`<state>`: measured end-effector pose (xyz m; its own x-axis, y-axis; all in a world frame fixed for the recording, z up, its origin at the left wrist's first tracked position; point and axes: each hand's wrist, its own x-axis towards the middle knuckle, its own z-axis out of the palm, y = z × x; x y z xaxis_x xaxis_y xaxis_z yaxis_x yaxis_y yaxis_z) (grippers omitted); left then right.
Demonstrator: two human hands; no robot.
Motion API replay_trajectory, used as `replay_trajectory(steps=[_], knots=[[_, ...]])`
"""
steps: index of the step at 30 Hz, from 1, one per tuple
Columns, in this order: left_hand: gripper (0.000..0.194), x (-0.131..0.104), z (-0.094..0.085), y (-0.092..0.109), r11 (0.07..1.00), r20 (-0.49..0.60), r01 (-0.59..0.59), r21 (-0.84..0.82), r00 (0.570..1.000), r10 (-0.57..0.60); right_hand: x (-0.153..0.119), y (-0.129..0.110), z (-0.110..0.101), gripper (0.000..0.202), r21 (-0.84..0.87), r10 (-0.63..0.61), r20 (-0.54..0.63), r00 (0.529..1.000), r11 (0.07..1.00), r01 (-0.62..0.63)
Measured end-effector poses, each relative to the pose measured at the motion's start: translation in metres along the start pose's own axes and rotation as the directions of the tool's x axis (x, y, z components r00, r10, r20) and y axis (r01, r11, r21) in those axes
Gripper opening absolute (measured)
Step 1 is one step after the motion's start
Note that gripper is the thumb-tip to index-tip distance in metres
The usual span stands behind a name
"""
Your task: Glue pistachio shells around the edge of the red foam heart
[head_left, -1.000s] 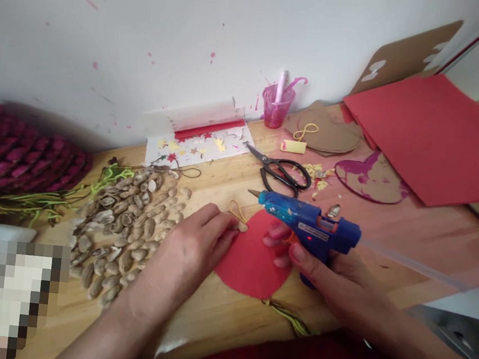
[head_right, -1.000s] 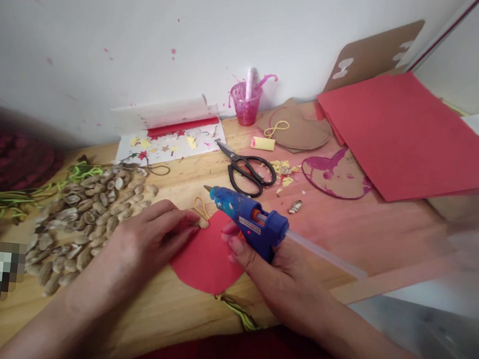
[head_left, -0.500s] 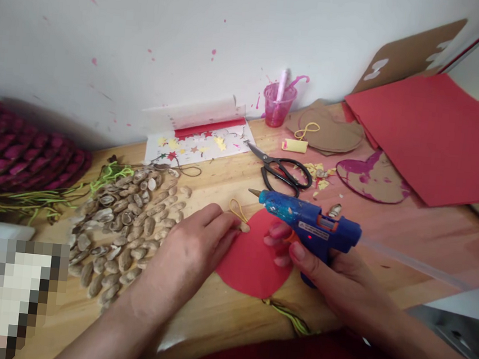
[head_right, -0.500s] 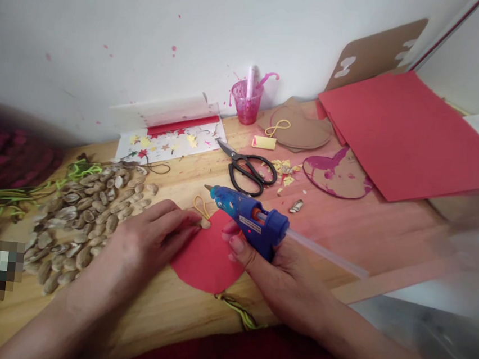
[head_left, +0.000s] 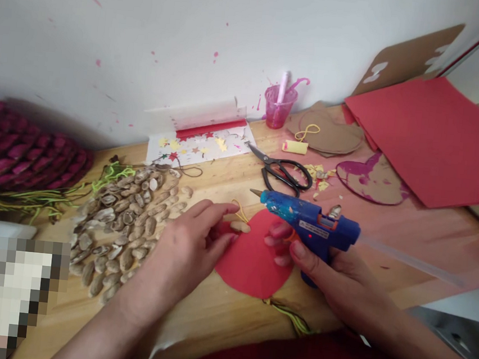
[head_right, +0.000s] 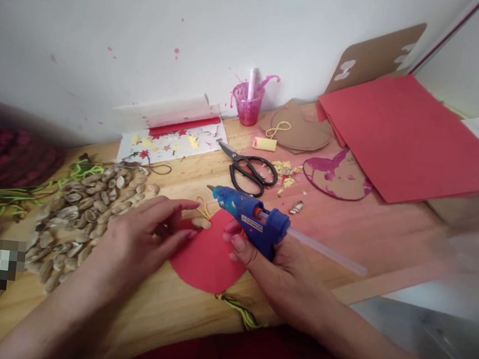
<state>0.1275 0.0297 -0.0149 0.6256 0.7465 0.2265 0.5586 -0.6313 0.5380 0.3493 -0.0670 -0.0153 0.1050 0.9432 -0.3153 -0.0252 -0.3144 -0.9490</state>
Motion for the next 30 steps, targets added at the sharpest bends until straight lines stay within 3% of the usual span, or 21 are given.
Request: replay_trajectory(steps=[11, 30], knots=[[0.016, 0.000, 0.009, 0.006, 0.996, -0.043, 0.066, -0.053, 0.997, -0.069, 0.000, 0.001, 0.000, 0.033, 0.049, 0.026, 0.017, 1.000, 0.998, -0.027], [0.014, -0.001, 0.013, 0.007, 0.998, -0.061, 0.058, -0.028, 0.996, -0.059, -0.001, 0.002, -0.001, 0.033, -0.008, -0.010, 0.022, 1.000, 1.000, 0.010]])
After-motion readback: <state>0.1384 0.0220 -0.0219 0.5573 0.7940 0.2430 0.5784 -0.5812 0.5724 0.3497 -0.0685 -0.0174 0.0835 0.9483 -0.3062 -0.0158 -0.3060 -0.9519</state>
